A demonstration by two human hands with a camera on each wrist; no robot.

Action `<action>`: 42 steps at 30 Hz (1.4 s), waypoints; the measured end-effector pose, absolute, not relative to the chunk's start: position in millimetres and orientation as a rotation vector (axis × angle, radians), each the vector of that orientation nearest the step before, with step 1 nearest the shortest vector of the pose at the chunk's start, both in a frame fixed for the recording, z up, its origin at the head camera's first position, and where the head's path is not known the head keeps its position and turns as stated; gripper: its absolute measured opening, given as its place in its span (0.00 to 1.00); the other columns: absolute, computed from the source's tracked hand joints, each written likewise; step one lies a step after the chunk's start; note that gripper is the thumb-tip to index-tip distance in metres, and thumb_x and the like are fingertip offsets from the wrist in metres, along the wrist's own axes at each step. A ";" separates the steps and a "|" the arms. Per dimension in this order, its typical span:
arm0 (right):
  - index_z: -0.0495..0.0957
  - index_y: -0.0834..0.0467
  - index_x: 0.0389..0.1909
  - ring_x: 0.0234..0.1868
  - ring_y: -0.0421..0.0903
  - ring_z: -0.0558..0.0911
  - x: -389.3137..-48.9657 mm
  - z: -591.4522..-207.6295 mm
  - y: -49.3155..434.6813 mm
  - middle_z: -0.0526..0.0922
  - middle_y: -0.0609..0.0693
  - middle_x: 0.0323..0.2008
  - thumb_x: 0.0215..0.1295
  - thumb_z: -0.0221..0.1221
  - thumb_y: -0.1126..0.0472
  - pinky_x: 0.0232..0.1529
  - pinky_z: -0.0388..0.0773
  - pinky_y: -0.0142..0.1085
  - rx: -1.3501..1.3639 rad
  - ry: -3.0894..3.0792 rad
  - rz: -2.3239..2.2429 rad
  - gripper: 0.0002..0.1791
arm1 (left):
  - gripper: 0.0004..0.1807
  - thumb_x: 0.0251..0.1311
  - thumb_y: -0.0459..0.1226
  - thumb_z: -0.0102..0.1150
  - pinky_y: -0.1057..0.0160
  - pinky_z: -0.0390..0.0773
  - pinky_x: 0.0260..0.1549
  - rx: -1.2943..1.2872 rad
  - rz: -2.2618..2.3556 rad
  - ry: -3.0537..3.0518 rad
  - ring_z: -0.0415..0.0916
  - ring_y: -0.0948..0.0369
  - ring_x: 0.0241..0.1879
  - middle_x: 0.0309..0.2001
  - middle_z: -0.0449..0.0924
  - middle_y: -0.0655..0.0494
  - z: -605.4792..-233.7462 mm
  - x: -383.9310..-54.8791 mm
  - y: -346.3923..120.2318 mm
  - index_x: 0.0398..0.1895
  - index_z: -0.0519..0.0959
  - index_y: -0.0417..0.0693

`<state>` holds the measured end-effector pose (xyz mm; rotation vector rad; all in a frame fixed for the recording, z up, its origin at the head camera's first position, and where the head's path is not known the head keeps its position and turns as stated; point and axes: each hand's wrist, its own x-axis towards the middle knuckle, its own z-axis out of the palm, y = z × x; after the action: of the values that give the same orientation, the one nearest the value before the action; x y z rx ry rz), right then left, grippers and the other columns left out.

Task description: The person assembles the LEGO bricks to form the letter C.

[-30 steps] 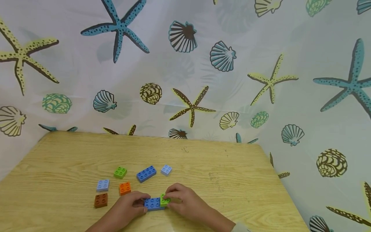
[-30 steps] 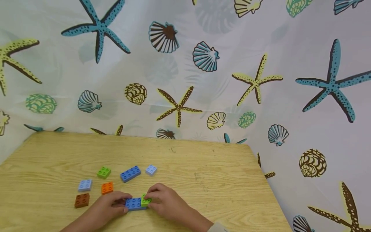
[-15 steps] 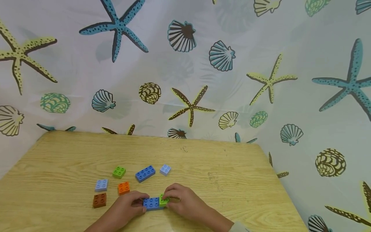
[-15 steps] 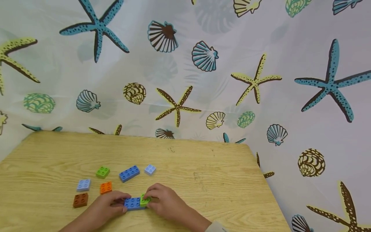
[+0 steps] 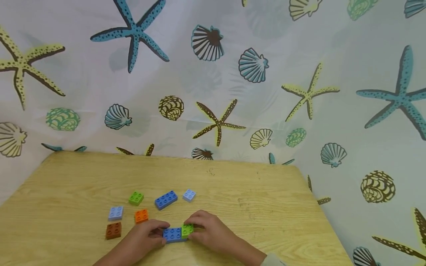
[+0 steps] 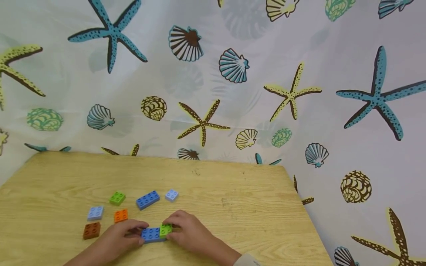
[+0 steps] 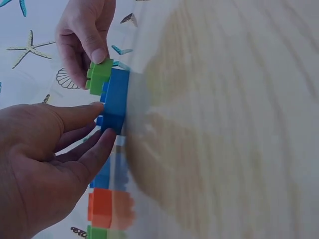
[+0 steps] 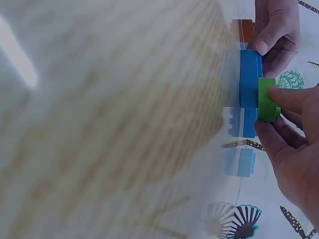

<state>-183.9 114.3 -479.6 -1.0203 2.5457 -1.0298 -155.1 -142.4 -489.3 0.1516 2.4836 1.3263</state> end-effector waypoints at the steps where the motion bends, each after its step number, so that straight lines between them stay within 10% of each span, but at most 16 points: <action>1: 0.82 0.49 0.57 0.58 0.34 0.76 -184.2 -480.2 113.9 0.80 0.41 0.55 0.68 0.65 0.58 0.60 0.76 0.30 -1.015 2.538 -1.034 0.17 | 0.20 0.57 0.34 0.72 0.53 0.84 0.47 0.126 1.320 2.487 0.81 0.58 0.47 0.52 0.84 0.53 -487.7 -154.9 -143.5 0.55 0.83 0.46; 22: 0.82 0.48 0.59 0.59 0.33 0.75 -185.1 -477.4 114.7 0.78 0.39 0.56 0.69 0.65 0.56 0.60 0.76 0.29 -0.924 2.472 -1.080 0.18 | 0.26 0.67 0.42 0.63 0.60 0.82 0.43 0.037 1.233 2.637 0.77 0.58 0.48 0.53 0.80 0.51 -467.5 -143.1 -234.9 0.66 0.75 0.43; 31: 0.82 0.48 0.59 0.58 0.32 0.75 -186.4 -481.3 114.0 0.78 0.38 0.56 0.68 0.65 0.56 0.58 0.76 0.28 -0.937 2.457 -1.102 0.18 | 0.25 0.70 0.50 0.59 0.47 0.82 0.51 0.016 1.199 2.605 0.75 0.43 0.59 0.65 0.73 0.39 -471.9 -146.8 -265.5 0.64 0.77 0.46; 42: 0.82 0.49 0.58 0.57 0.32 0.76 -184.8 -479.0 114.5 0.79 0.41 0.55 0.68 0.66 0.58 0.57 0.78 0.27 -0.925 2.439 -1.129 0.18 | 0.23 0.61 0.43 0.69 0.50 0.83 0.47 0.103 1.090 2.694 0.79 0.52 0.51 0.57 0.79 0.39 -485.4 -152.7 -271.4 0.58 0.81 0.42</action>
<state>-184.8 114.5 -479.0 -0.9250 2.4393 -1.1285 -152.7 -271.4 -485.4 0.1035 2.6940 1.0904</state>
